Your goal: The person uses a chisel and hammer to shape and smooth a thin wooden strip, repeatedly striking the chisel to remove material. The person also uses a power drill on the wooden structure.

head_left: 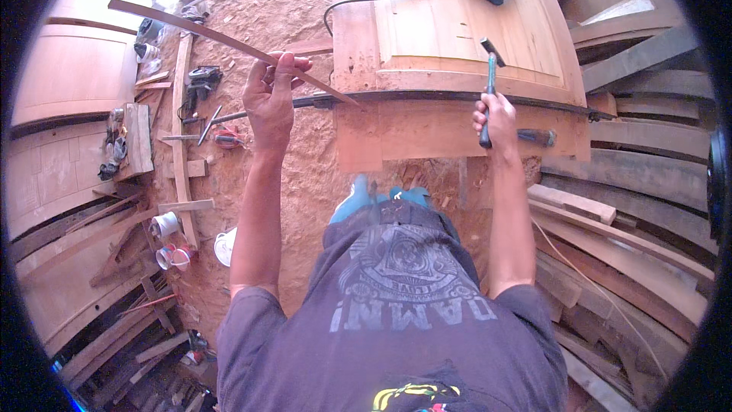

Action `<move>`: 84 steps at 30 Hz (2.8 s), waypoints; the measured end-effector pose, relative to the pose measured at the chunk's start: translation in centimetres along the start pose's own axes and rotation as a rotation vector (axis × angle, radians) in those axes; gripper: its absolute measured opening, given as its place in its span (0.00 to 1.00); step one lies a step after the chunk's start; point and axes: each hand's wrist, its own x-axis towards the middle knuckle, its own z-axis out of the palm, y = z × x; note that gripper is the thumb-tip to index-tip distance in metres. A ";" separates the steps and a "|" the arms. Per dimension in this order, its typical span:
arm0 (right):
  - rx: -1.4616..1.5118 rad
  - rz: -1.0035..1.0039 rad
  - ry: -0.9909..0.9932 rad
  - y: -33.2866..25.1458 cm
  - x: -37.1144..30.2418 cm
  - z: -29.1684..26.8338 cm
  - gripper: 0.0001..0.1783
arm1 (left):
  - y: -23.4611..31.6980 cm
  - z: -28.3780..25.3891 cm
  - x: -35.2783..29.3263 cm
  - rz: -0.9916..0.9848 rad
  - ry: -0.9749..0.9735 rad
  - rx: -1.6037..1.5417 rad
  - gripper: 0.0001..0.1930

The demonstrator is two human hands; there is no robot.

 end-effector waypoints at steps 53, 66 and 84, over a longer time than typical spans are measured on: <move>-1.414 -2.011 0.527 -37.3 -18.8 5.7 0.11 | 4.3 13.1 -1.0 0.275 -0.041 -0.026 0.24; -1.561 -1.904 0.436 -40.5 -20.8 6.6 0.10 | 2.9 12.0 -1.2 0.294 -0.031 0.034 0.23; -2.027 -1.841 0.265 -35.6 -18.8 7.8 0.08 | 2.8 12.2 -1.3 0.284 -0.027 0.042 0.22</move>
